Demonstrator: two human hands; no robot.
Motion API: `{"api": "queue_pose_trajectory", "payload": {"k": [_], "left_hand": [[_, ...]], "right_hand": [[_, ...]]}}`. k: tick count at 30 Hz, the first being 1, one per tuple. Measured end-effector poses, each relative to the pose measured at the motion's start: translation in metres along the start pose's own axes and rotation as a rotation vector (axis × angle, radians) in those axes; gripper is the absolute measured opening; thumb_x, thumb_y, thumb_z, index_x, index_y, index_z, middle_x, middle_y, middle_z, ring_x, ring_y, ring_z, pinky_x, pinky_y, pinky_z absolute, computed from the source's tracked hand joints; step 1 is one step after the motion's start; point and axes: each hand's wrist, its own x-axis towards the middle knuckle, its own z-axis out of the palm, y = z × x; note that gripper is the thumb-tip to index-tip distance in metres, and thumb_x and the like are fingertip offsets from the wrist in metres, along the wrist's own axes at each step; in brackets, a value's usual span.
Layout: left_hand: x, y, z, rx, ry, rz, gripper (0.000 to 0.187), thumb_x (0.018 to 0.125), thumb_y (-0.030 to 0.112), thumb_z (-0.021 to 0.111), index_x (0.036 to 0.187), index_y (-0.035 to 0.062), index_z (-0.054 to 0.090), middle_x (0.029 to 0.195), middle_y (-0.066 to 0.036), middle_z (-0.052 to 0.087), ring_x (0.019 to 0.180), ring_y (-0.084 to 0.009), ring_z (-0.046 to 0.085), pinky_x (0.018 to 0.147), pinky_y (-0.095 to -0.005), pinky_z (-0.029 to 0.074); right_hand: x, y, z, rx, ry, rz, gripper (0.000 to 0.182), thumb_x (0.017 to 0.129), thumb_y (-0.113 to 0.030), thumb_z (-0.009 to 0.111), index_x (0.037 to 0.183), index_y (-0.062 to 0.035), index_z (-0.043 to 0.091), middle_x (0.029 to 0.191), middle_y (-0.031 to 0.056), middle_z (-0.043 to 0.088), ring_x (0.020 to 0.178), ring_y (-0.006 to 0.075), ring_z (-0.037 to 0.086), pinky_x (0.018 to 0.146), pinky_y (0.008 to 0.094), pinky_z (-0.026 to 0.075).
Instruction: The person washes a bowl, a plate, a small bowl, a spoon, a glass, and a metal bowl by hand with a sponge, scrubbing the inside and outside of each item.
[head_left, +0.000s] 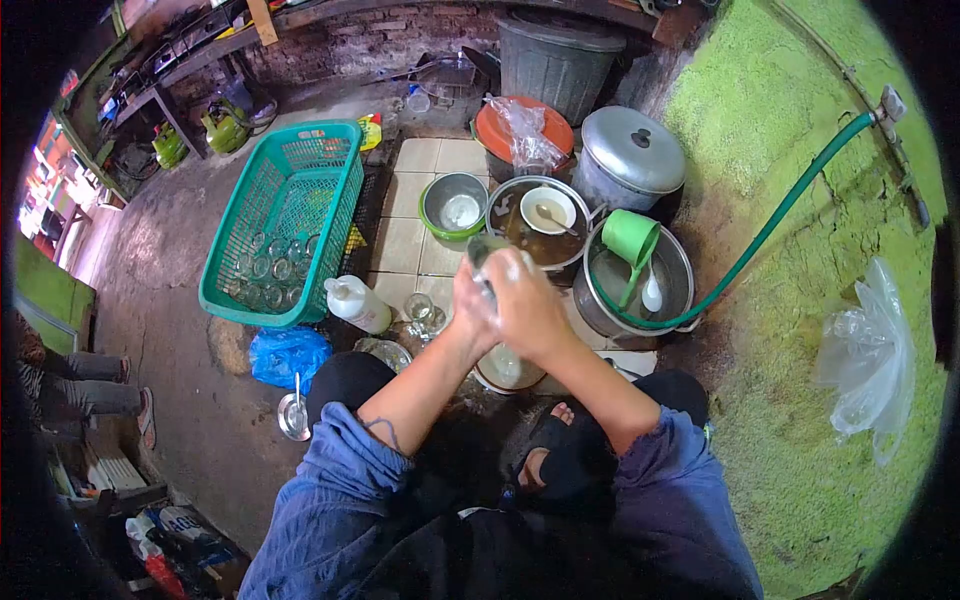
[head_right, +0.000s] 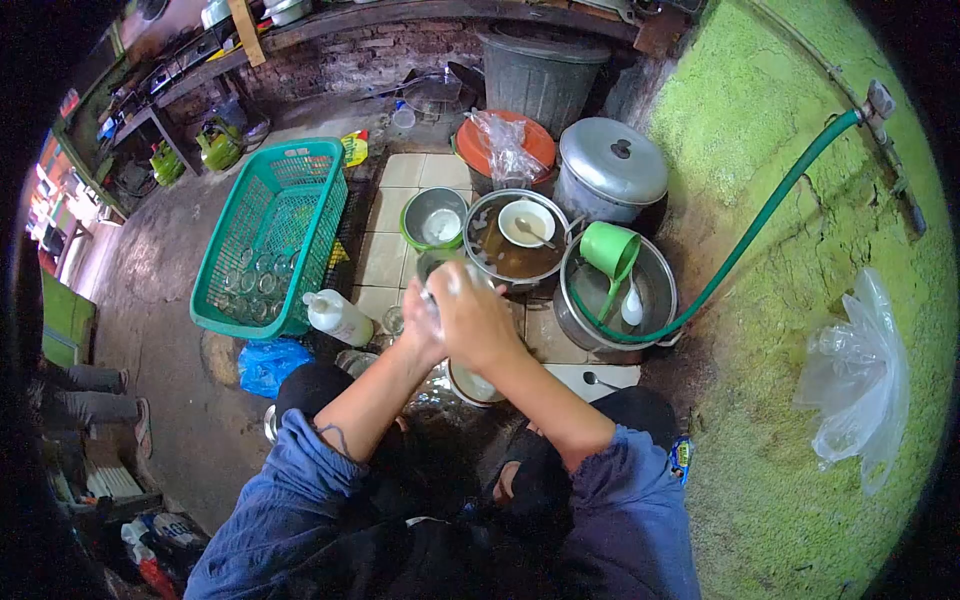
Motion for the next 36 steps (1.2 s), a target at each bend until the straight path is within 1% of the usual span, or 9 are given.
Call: {"api": "queue_pose_trajectory", "payload": {"k": [4,11,15,17,20,23,26,31,36], "left_hand": [[-0.018,0.027,0.040,-0.036,0.162,0.072,0.055,0.095,0.052,0.031,0.128,0.0154,0.055,0.127,-0.013,0.058,0.116,-0.0322,0.056,0.099,-0.0489,0.045],[-0.022,0.020,0.061,-0.024,-0.114,-0.037,0.055,0.097,0.051,0.032,0.140,0.0194,0.044,0.143,-0.010,0.046,0.128,-0.0296,0.047,0.105,-0.0468,0.041],[-0.013,0.022,0.024,-0.070,-0.341,0.000,0.064,0.095,0.058,0.033,0.150,0.0235,0.029,0.150,-0.009,0.036,0.133,-0.0348,0.041,0.106,-0.0582,0.035],[-0.027,0.024,0.031,0.062,-0.044,0.085,0.063,0.095,0.057,0.034,0.149,0.0229,0.031,0.150,-0.010,0.036,0.133,-0.0351,0.041,0.107,-0.0544,0.035],[-0.022,0.025,0.060,0.095,0.010,0.055,0.053,0.097,0.049,0.036,0.141,0.0189,0.044,0.141,-0.008,0.049,0.126,-0.0259,0.049,0.102,-0.0431,0.043],[-0.026,0.013,0.055,0.119,-0.002,0.177,0.052,0.097,0.048,0.037,0.140,0.0192,0.045,0.138,-0.008,0.051,0.120,-0.0252,0.053,0.100,-0.0438,0.044],[-0.029,0.021,0.056,0.118,0.164,0.164,0.056,0.095,0.053,0.036,0.138,0.0184,0.047,0.138,-0.009,0.050,0.122,-0.0301,0.052,0.103,-0.0486,0.041],[-0.034,0.032,0.077,0.060,0.063,0.046,0.055,0.094,0.051,0.042,0.135,0.0148,0.049,0.129,-0.012,0.055,0.117,-0.0304,0.055,0.099,-0.0497,0.044],[-0.026,0.028,0.036,0.168,0.154,0.127,0.041,0.087,0.047,0.056,0.112,0.0138,0.056,0.108,-0.011,0.061,0.099,-0.0272,0.060,0.093,-0.0461,0.047]], "right_hand": [[-0.003,0.010,0.001,-0.121,-0.061,-0.276,0.065,0.094,-0.041,0.052,0.149,-0.0161,0.030,0.156,0.0167,0.021,0.140,0.0453,0.024,0.113,0.0581,0.017],[0.019,0.012,0.007,-0.061,0.284,-0.021,0.058,0.095,-0.033,0.052,0.149,-0.0293,0.030,0.157,0.0196,0.015,0.142,0.0459,0.016,0.110,0.0645,0.017],[0.007,0.003,0.010,0.321,-0.078,-0.205,0.059,0.096,-0.029,0.052,0.150,-0.0322,0.028,0.156,0.0224,0.015,0.142,0.0466,0.016,0.113,0.0591,0.014],[0.016,0.019,0.001,0.108,-0.010,-0.231,0.057,0.096,-0.027,0.050,0.149,-0.0342,0.029,0.157,0.0182,0.018,0.142,0.0452,0.017,0.114,0.0604,0.012],[0.023,0.025,0.000,-0.189,0.093,-0.086,0.057,0.098,-0.026,0.047,0.150,-0.0314,0.026,0.156,0.0226,0.013,0.142,0.0465,0.014,0.113,0.0606,0.013],[0.018,-0.002,0.039,0.244,0.306,0.144,0.062,0.098,-0.026,0.047,0.153,-0.0263,0.019,0.154,0.0311,0.001,0.143,0.0483,0.008,0.112,0.0605,0.016],[0.003,-0.007,0.026,0.605,0.004,-0.004,0.059,0.099,-0.023,0.045,0.152,-0.0172,0.021,0.156,0.0222,0.015,0.144,0.0424,0.013,0.115,0.0553,0.013],[0.017,0.026,0.024,-0.078,0.174,0.122,0.063,0.096,-0.023,0.049,0.153,-0.0200,0.020,0.155,0.0289,0.008,0.144,0.0449,0.010,0.113,0.0593,0.014],[0.004,0.010,0.039,0.608,-0.073,0.000,0.058,0.097,-0.015,0.046,0.150,-0.0121,0.025,0.153,0.0295,0.014,0.143,0.0429,0.015,0.116,0.0463,0.019]]}}
